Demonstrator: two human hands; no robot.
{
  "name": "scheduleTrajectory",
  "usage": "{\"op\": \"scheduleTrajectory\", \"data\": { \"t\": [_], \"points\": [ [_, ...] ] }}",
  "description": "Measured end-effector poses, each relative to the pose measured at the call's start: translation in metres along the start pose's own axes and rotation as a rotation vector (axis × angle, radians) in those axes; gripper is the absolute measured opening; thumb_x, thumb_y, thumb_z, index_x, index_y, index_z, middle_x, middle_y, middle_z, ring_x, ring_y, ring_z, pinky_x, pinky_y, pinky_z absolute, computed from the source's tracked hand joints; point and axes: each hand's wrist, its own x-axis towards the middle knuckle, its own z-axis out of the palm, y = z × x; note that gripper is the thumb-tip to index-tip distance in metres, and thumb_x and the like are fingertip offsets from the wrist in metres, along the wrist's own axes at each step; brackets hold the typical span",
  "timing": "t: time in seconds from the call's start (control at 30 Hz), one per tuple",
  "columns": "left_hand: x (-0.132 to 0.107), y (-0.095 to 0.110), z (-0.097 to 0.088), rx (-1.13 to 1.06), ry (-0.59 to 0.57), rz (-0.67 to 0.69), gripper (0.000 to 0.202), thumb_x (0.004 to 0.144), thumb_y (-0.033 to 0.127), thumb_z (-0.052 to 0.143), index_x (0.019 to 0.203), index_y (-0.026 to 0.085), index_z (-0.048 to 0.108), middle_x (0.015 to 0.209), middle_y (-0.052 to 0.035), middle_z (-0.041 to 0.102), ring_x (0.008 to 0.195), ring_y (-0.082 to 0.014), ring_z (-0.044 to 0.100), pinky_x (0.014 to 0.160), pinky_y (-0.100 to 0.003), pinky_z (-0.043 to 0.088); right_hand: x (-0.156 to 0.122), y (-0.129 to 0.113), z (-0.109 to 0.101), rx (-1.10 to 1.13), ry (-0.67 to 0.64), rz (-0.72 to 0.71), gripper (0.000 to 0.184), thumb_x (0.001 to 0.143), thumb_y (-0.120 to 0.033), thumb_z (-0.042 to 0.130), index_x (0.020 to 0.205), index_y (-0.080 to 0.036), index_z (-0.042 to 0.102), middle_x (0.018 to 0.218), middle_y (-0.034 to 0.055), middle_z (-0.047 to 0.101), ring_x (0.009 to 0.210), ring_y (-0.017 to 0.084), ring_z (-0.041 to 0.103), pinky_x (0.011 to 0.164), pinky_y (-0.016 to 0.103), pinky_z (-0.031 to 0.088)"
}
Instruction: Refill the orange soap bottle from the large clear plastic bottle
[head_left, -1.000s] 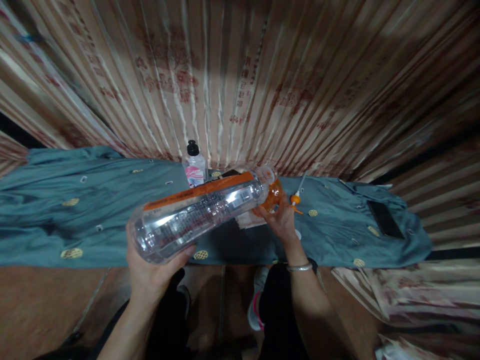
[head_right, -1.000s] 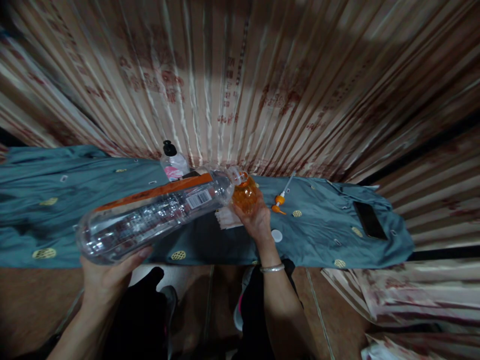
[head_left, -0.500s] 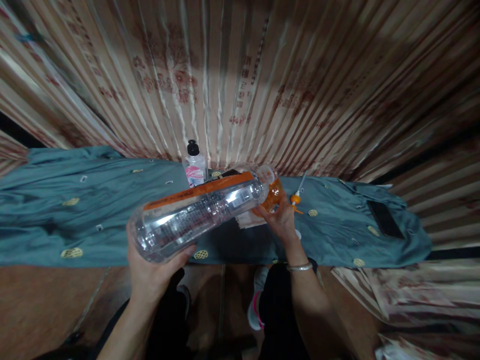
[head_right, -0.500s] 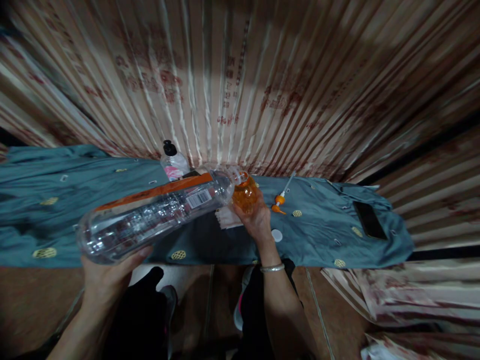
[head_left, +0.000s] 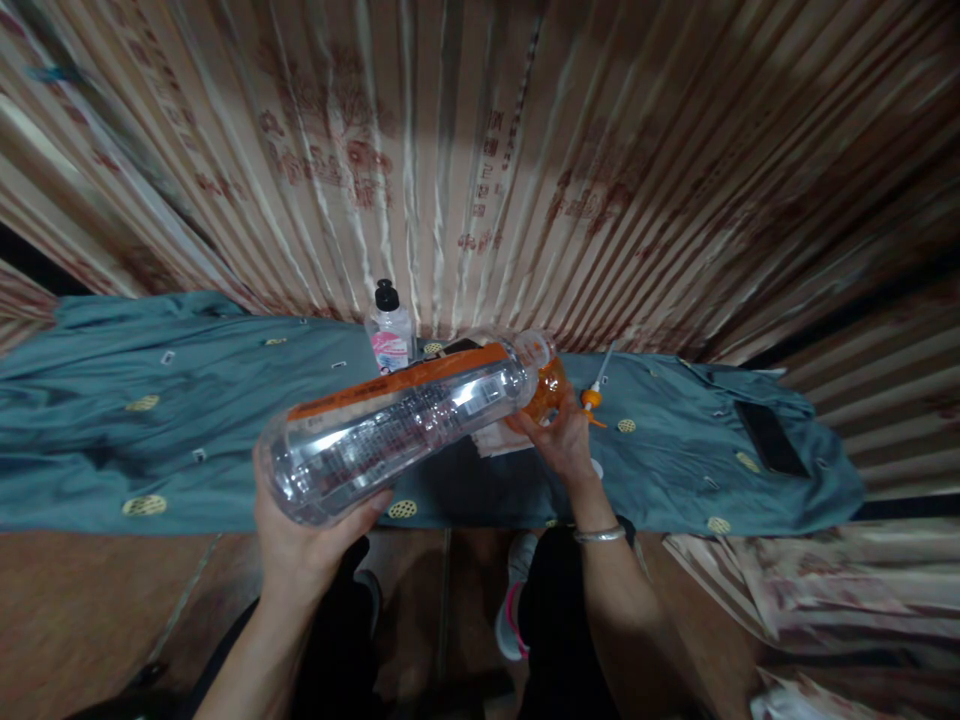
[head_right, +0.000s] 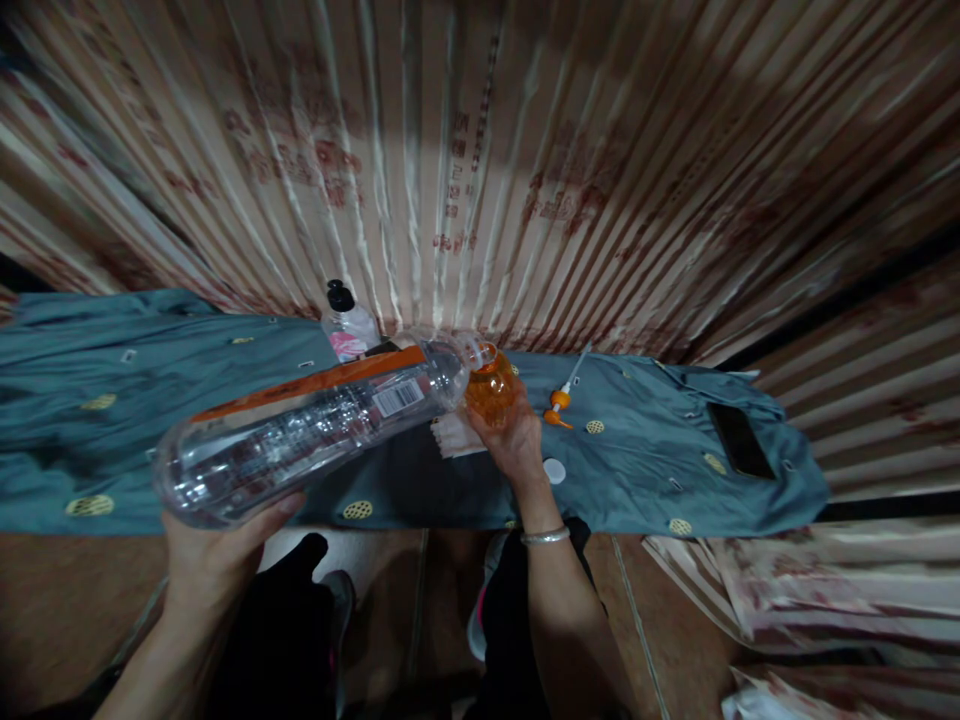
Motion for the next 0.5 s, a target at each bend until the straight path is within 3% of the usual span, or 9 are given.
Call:
{"op": "scheduleTrajectory", "data": {
  "t": [0.27, 0.5],
  "points": [
    [-0.0007, 0.0072, 0.0037, -0.075, 0.021, -0.031, 0.103, 0.031, 0.046, 0.103, 0.122, 0.022, 0.062, 0.115, -0.0066, 0.073, 0.105, -0.0303, 0.073, 0.092, -0.042, 0.063, 0.0011, 0.0007, -0.0008, 0.024, -0.016, -0.017, 0.075, 0.08, -0.062, 0.078, 0.134, -0.015, 0.06, 0.113, 0.018, 0.079, 0.101, 0.035, 0.078, 0.085, 0.048, 0.065],
    [0.0016, 0.011, 0.005, -0.067, 0.036, -0.05, 0.101, 0.027, 0.046, 0.103, 0.117, 0.022, 0.063, 0.114, -0.0059, 0.072, 0.105, -0.031, 0.073, 0.094, -0.044, 0.063, 0.0004, 0.001, -0.0009, 0.008, -0.02, 0.008, 0.077, 0.079, -0.065, 0.078, 0.136, -0.017, 0.06, 0.113, 0.0162, 0.08, 0.099, 0.034, 0.078, 0.085, 0.047, 0.065]
  ]
}}
